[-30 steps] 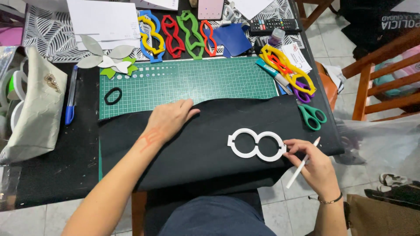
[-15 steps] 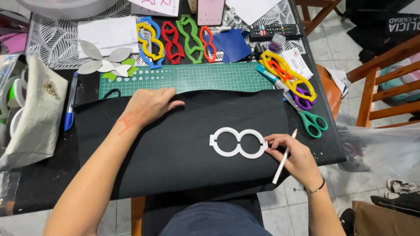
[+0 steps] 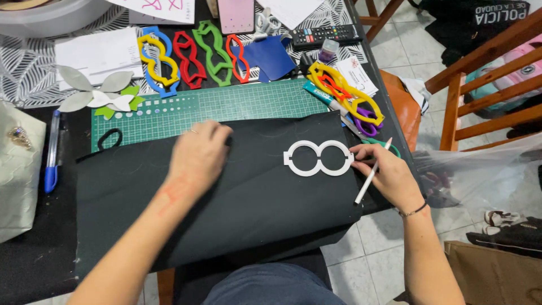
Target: Tracing a template onto a foam sheet and cutting it out with scissors
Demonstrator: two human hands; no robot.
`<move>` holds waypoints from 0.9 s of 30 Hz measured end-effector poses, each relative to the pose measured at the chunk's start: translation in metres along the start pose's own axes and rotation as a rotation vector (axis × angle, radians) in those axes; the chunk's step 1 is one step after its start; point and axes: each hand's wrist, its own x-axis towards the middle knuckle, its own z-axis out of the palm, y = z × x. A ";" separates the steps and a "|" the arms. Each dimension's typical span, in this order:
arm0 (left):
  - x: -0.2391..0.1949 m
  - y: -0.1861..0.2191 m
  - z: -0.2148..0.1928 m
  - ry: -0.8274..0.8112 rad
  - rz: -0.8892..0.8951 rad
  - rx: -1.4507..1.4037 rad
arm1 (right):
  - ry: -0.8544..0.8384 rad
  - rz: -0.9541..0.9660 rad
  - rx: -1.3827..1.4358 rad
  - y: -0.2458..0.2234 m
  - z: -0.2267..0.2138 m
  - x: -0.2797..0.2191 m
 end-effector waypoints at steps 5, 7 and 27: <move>0.026 0.086 -0.030 -0.121 -0.056 -0.658 | 0.003 0.058 0.023 0.000 -0.001 0.000; 0.031 0.108 -0.033 -0.138 -0.068 -0.782 | 0.001 0.079 0.047 -0.001 0.000 0.000; 0.008 0.106 -0.014 -0.008 -0.034 -0.698 | 0.082 0.198 0.335 -0.038 0.021 -0.012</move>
